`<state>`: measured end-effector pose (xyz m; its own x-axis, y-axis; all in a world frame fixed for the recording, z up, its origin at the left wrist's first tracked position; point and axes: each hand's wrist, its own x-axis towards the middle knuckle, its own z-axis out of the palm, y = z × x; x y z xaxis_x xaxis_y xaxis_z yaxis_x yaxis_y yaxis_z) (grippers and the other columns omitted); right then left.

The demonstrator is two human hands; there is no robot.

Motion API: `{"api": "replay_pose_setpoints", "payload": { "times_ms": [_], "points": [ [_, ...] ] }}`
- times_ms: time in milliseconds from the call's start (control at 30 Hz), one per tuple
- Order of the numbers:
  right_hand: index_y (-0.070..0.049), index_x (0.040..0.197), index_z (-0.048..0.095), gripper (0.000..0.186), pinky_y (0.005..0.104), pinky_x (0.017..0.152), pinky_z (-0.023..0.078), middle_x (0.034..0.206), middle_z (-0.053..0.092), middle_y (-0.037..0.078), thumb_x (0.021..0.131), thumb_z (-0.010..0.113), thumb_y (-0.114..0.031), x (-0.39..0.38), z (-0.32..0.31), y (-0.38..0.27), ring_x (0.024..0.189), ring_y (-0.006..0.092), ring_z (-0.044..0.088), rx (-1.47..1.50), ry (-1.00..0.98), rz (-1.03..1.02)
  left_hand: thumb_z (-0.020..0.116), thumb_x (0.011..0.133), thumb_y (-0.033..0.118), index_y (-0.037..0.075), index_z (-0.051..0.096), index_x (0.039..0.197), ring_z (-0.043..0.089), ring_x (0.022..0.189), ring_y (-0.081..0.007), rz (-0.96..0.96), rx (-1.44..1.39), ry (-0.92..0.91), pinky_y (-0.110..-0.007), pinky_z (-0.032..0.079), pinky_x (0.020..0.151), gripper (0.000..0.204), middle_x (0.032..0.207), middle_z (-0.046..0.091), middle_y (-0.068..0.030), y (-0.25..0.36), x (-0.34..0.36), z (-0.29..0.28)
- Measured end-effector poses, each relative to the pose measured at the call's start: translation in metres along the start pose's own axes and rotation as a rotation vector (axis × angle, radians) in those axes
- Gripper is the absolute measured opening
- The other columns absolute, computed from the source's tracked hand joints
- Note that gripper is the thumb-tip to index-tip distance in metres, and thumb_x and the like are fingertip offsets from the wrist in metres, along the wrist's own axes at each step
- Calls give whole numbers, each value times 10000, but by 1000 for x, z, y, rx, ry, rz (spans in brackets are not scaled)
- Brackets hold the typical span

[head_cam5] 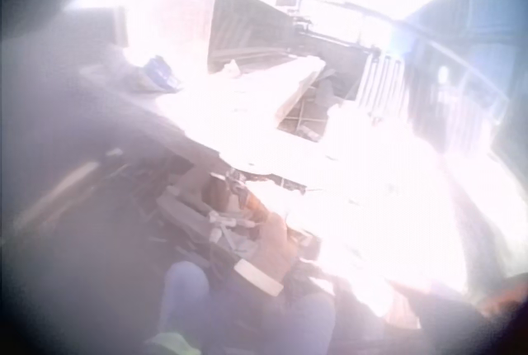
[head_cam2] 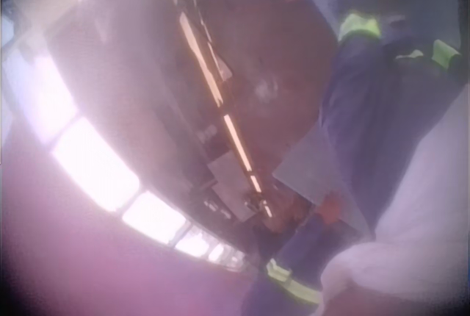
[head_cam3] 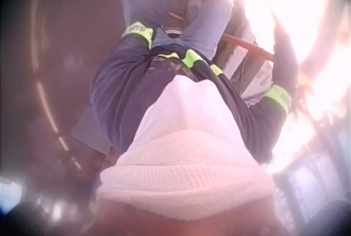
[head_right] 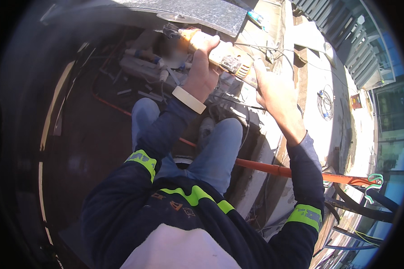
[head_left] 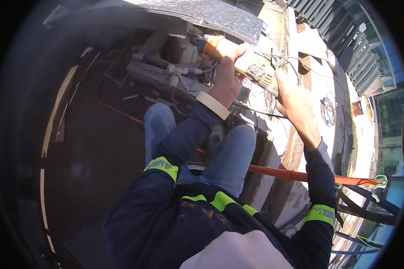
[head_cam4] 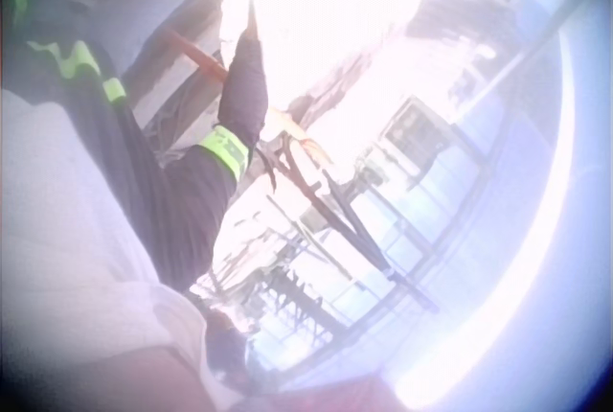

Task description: The person uses an angle grinder to cut and smooth a rectangular stone slab. They hold the slab with one hand while operating the tool with the other, generating dust as they work along the edges and surface.

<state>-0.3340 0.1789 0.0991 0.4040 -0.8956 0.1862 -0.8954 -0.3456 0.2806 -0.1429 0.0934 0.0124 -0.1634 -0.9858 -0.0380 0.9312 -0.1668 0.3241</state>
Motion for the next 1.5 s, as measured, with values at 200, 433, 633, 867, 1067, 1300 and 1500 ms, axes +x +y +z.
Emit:
{"api": "replay_pose_setpoints", "payload": {
  "times_ms": [200,433,633,867,1067,1300,1500],
  "points": [
    [-54,1530,502,736,491,861,550,853,734,124,844,763,-106,12,16,7,844,314,761,-5,28,-27,716,997,258,93,642,1232,731,1126,-240,-6,46,-12,-432,589,961,296,1201,737,-90,5,15,-7],
    [-49,1471,532,686,473,707,581,918,740,158,835,784,-100,40,32,-2,843,330,760,57,109,-101,705,997,297,113,664,1184,745,1078,-241,47,58,40,-453,591,926,266,1122,741,-74,26,34,-21],
    [-47,1447,539,674,480,733,596,910,739,170,826,797,-89,62,21,-23,845,349,761,35,68,-78,708,997,268,110,631,1223,753,1049,-258,19,67,26,-488,598,869,286,1127,736,-71,49,50,-33],
    [-50,1441,552,643,477,768,583,877,736,158,840,779,-91,20,4,-10,860,346,763,37,11,-8,722,1001,252,98,651,1226,741,1069,-224,-3,69,27,-436,588,922,281,1143,739,-64,21,13,-8],
    [-65,1475,550,662,517,814,564,883,742,143,846,757,-79,-3,4,3,859,333,766,14,6,8,706,1015,265,89,638,1256,735,1098,-225,23,54,2,-432,582,954,306,1193,748,-86,-7,4,-4],
    [-75,1538,535,732,475,743,589,903,751,139,841,759,-89,16,40,16,832,319,767,19,93,-60,710,1018,271,89,644,1248,740,1093,-225,1,135,50,-430,586,962,300,1184,742,-93,3,20,-16],
    [-58,1463,564,688,466,701,582,860,742,150,813,785,-99,39,34,0,784,345,759,47,149,-72,667,1044,265,71,607,1297,741,1113,-263,109,90,25,-492,596,981,325,1211,724,-113,13,49,-36]
  ]
}}
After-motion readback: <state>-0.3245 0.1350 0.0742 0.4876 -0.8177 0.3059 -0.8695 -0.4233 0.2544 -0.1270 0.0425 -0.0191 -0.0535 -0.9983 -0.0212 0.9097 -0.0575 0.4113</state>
